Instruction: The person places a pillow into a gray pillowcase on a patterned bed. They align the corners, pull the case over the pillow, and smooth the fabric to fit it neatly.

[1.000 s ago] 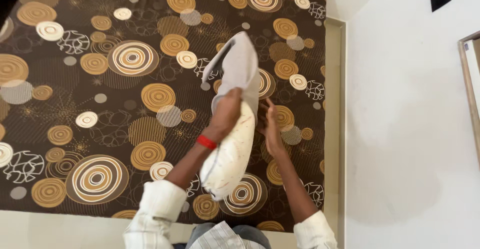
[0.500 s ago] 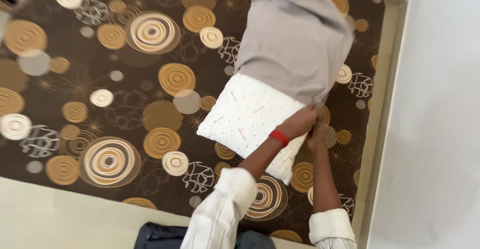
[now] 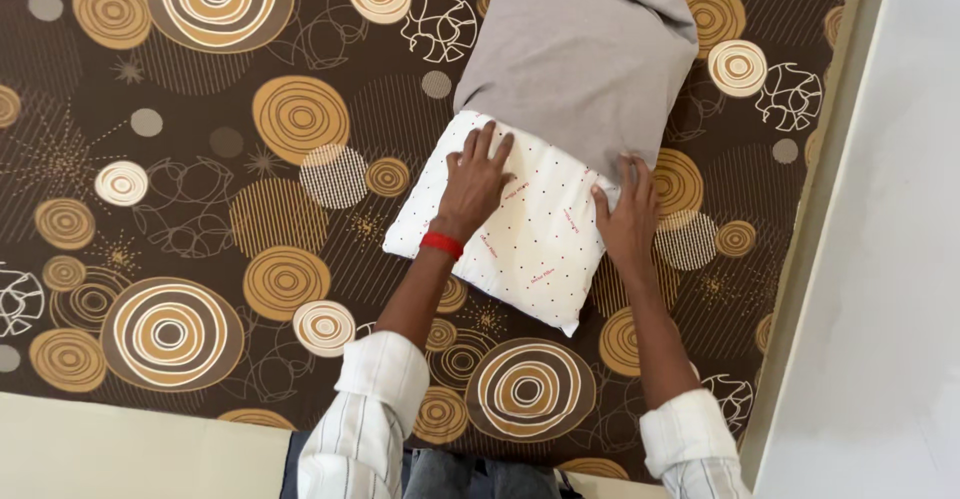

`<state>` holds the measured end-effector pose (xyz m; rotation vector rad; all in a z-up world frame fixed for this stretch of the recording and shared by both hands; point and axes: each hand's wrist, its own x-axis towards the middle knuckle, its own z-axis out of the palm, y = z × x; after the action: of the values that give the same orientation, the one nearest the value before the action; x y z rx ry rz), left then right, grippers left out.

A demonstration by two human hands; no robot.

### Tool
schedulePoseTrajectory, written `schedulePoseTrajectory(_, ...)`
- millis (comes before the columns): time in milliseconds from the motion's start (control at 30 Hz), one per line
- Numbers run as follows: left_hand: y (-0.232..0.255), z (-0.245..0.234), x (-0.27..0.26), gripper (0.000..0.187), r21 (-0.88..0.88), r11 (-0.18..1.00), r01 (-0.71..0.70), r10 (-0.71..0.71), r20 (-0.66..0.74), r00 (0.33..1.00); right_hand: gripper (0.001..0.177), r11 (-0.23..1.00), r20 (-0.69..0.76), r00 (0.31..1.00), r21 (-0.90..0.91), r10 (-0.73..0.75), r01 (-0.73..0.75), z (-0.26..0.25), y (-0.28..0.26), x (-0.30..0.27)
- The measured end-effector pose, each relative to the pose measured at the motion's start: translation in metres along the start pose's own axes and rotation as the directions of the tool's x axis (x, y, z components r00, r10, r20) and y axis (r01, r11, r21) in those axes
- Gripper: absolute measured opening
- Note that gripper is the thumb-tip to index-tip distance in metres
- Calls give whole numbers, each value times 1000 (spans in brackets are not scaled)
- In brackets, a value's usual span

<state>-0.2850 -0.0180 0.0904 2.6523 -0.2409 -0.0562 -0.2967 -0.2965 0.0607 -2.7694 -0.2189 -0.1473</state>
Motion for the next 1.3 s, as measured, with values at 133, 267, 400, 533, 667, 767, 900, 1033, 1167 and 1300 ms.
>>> schedulePoseTrajectory(133, 7, 2, 30, 54, 131, 988, -81, 90, -63, 994, 43, 995, 152, 988, -102, 9, 7, -1, 2, 18)
schedulePoseTrajectory(267, 0, 10, 56, 46, 322, 944, -69, 118, -135, 984, 31, 983, 89, 996, -186, 19, -2, 7, 5, 23)
schedulePoseTrajectory(400, -13, 29, 73, 44, 759, 600, -252, 405, -17, 914, 30, 997, -177, 981, 12, 77, -76, 18, -3, 18)
schedulePoseTrajectory(533, -29, 50, 74, 24, 571, 700, -429, 498, 39, 866, 31, 995, -267, 960, 81, 82, -62, 26, -10, 9)
schedulePoseTrajectory(667, -94, 43, 60, 41, 175, 984, 14, 31, -253, 967, 31, 989, -196, 970, 64, 143, -132, 31, -11, 6)
schedulePoseTrajectory(767, -115, 60, 31, 61, 147, 929, 340, -293, -268, 918, 26, 964, -200, 951, 171, 236, -203, 47, -7, 4)
schedulePoseTrajectory(900, -109, 83, 22, 44, -336, 788, 515, -530, 56, 846, 27, 886, -250, 885, 363, 392, -290, 66, 4, -1)
schedulePoseTrajectory(1033, -90, 49, 18, 31, -525, 797, 300, -344, 14, 939, 41, 757, -153, 836, 531, 528, -381, 56, 8, 1)
schedulePoseTrajectory(1167, -31, -18, 14, 45, -544, 751, 375, -348, 156, 924, 53, 431, 228, 731, 681, 643, -592, 18, -2, 10)
schedulePoseTrajectory(1300, 20, -133, -30, 47, -585, 635, 505, -401, 309, 863, 53, 431, 398, 702, 581, 590, -691, -91, -26, -22)
